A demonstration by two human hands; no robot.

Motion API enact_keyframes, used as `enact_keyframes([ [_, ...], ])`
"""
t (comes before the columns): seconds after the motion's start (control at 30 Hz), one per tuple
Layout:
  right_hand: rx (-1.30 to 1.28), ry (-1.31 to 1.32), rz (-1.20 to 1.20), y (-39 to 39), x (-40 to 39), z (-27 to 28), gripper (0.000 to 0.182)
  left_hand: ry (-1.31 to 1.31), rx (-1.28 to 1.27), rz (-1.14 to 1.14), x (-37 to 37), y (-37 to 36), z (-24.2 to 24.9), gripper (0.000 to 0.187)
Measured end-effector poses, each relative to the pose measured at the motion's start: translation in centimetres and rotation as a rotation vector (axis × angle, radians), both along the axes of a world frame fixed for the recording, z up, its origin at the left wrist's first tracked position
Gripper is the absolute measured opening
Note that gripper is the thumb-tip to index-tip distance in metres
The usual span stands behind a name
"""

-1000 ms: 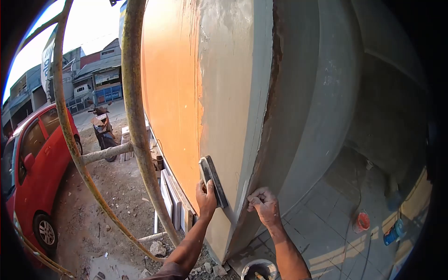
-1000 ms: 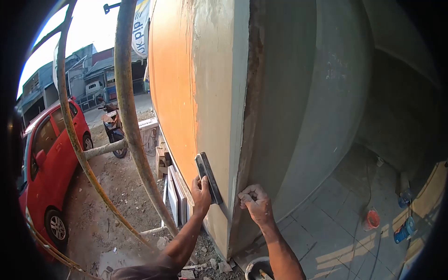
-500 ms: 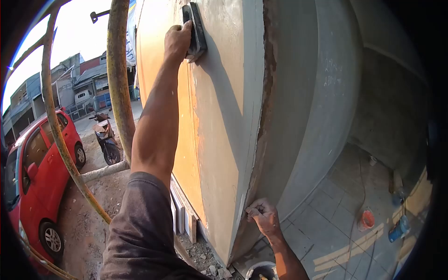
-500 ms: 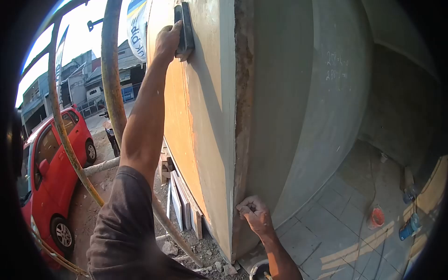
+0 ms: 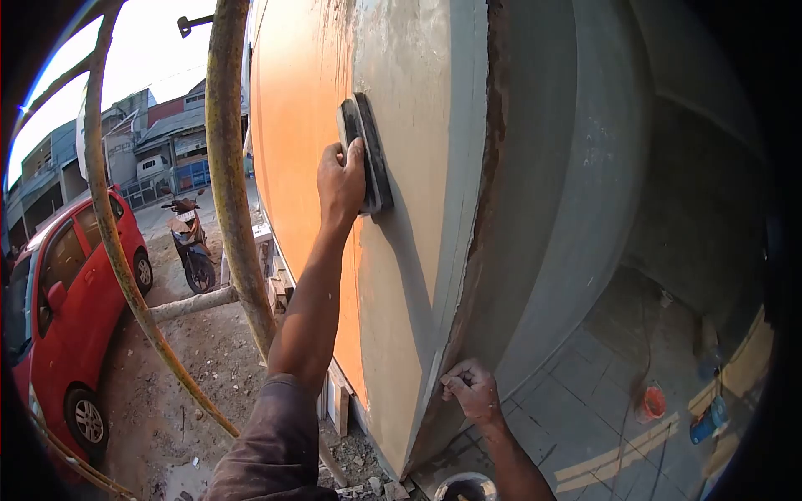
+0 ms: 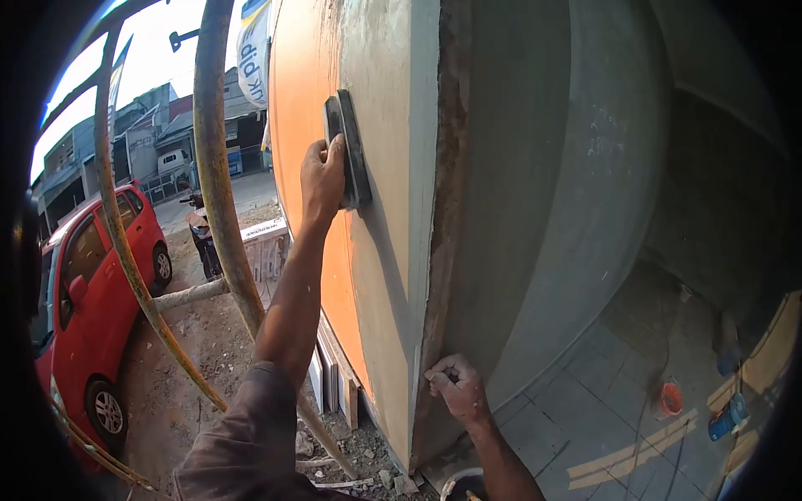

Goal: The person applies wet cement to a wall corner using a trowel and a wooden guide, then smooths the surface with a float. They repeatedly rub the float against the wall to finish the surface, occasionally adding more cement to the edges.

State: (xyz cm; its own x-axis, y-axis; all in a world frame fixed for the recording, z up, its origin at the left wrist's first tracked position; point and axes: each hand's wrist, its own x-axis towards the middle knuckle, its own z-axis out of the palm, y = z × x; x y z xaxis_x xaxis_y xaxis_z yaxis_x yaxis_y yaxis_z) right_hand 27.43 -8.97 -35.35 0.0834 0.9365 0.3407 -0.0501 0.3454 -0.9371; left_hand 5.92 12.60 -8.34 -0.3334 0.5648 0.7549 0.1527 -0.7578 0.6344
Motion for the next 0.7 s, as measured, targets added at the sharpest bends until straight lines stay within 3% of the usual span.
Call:
enact_keyframes([
  [0.07, -0.014, -0.006, -0.008, -0.2, 0.0, 0.3, 0.011, 0.038, 0.161, 0.129, -1.0, 3.5, 10.9, 0.05],
  [0.1, -0.019, 0.019, -0.006, -0.1, -0.2, 0.3, 0.011, 0.13, 0.08, 0.126, -1.9, 3.4, 15.7, 0.051],
  [0.17, -0.022, 0.028, -0.009, -0.2, -0.1, 0.4, 0.01, 0.186, 0.078, 0.082, -3.1, 5.5, 20.7, 0.055],
  [0.2, -0.017, 0.018, -0.014, -0.2, -0.1, 0.4, 0.01, 0.194, 0.061, 0.081, -3.3, 5.4, 20.8, 0.057],
  [0.3, -0.001, -0.005, -0.015, 0.0, -0.1, 0.2, 0.01, 0.161, 0.02, 0.079, -2.6, 3.1, 14.3, 0.056],
  [0.33, 0.003, -0.018, -0.011, -0.1, 0.0, 0.1, 0.011, 0.149, 0.063, 0.171, -2.4, 3.6, 9.8, 0.054],
  [0.47, 0.01, 0.061, -0.004, 0.0, -0.3, 0.1, 0.012, 0.008, -0.161, -0.076, 0.2, -2.5, -10.5, 0.039],
  [0.53, 0.018, 0.069, 0.0, 0.0, -0.2, 0.1, 0.012, -0.011, -0.233, -0.132, 1.0, -5.2, -16.5, 0.038],
  [0.63, 0.03, 0.067, 0.016, 0.4, 0.1, -0.4, 0.014, -0.067, -0.094, -0.168, 1.3, -4.2, -15.2, 0.037],
  [0.7, 0.013, 0.005, -0.01, 0.1, 0.0, 0.2, 0.011, 0.02, 0.039, -0.062, 0.9, -1.9, -6.1, 0.038],
])
